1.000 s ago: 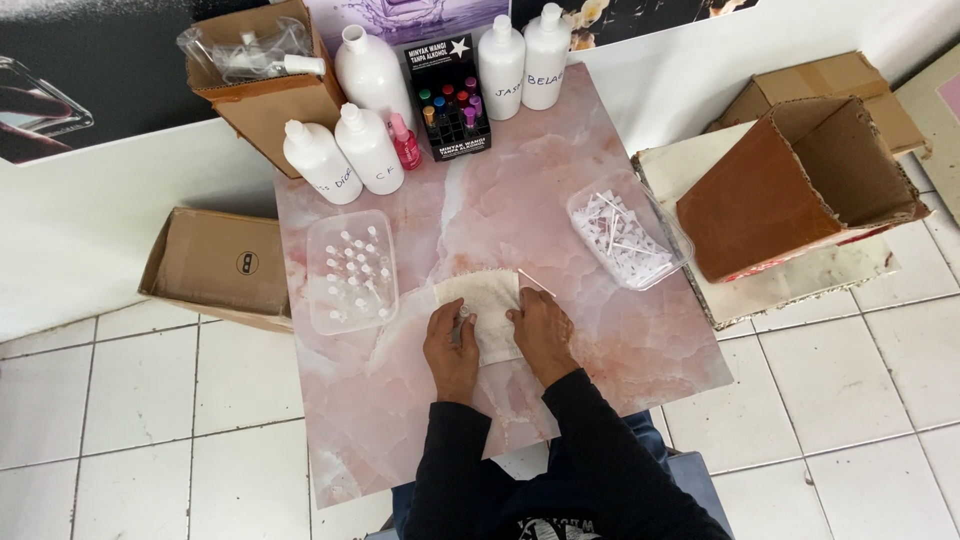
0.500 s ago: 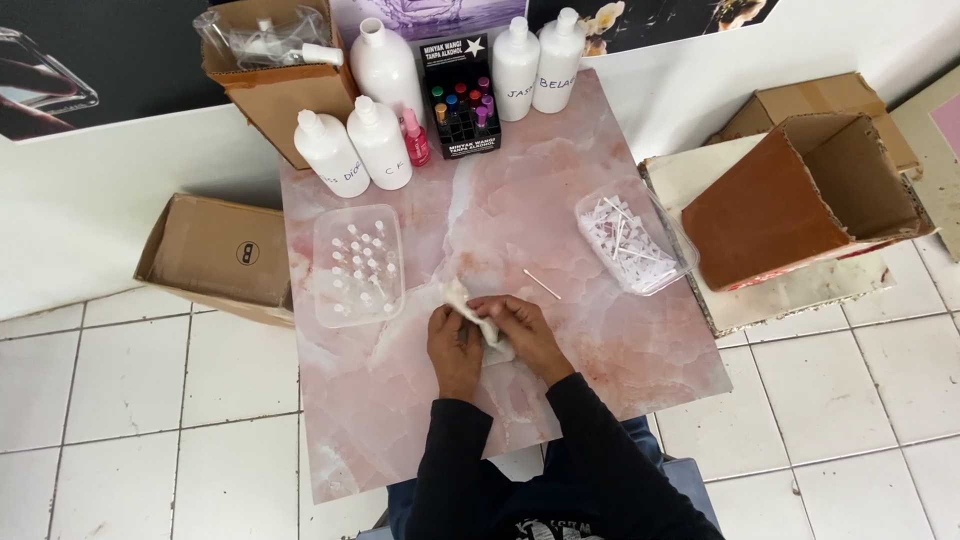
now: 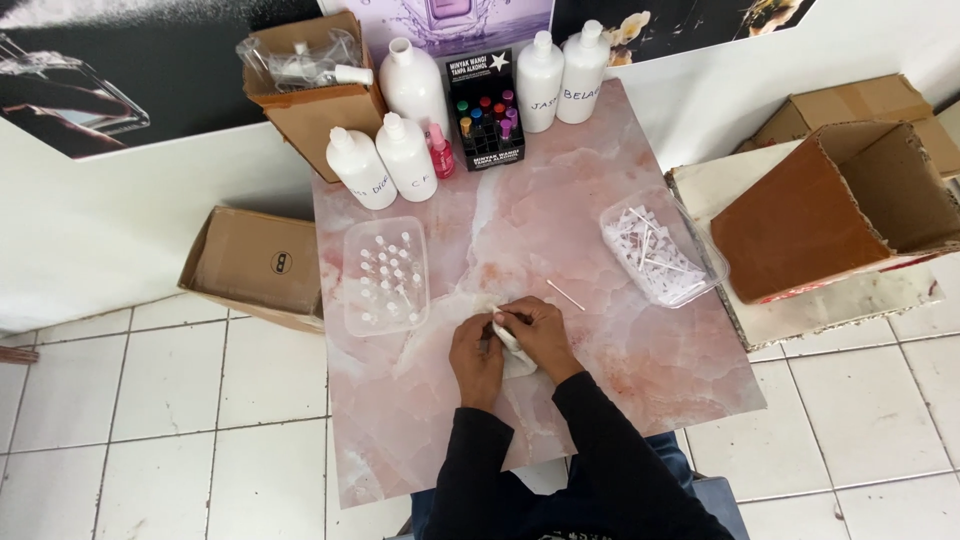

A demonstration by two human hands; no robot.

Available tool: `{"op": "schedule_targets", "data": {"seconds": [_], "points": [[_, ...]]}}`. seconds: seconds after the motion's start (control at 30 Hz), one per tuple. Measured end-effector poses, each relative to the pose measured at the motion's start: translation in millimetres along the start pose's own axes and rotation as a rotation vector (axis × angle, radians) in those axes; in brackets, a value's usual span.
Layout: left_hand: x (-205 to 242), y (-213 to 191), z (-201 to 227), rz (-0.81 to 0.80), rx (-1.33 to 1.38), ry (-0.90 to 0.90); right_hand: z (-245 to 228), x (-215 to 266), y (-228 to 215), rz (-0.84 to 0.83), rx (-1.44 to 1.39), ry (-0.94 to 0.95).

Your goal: Assembling perfume sample kits by placing small vials and scent sticks into fabric pouches.

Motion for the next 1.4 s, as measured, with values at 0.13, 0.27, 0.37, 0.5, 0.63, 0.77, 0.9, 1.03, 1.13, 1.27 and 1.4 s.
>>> {"op": "schedule_targets", "data": {"seconds": [0.13,0.27,0.37,0.5,0.63,0.77,0.9,1.03,1.13,1.27,1.4], "points": [[-1,1,4,-0.021,0.062,-0.071,-1,-1,-7,-0.012,-0.097,0.093],[-6,-6,4,0.013,0.293,-0.253,-1,6,-5,-0.118,-0.109,0.020],[-9,-5,2,0.059,0.439,-0.355,-1,10,-3,-0.141,-0.109,-0.013],[-12,-4,2,0.079,0.563,-0.454,-3,10,-1,-0.115,-0.102,-0.010],[-10,-5,8,0.040,0.524,-0.405,4,10,-1,-0.116,-0.090,-0.054],[-7,3,3,0.009,0.299,-0.128,7,8,-3,-0.061,-0.201,-0.045],[-3,8,1,-0.047,0.239,-0.041,0,16,-3,-0.060,-0.229,-0.077],[-3,5,8,-0.055,0.264,-0.084,3,9,-4,-0.062,-0.251,-0.043],[-3,3,12,-0.053,0.279,-0.212,-6,8,-3,-0.084,-0.205,-0.055],[-6,4,3,0.006,0.409,-0.272,-22,15,-9,-0.006,-0.274,-0.039],[-9,-2,2,0.030,0.479,-0.195,-17,19,-10,-0.115,-0.431,-0.049]]}}
Point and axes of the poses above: each hand's wrist, its own x-axis away from the middle knuckle, its own y-axis out of the palm, z = x × y, the point moved 2 cm from there along -x, towards the middle knuckle, and after that the axes turned 1 degree about -z, right-handed, at the moved point
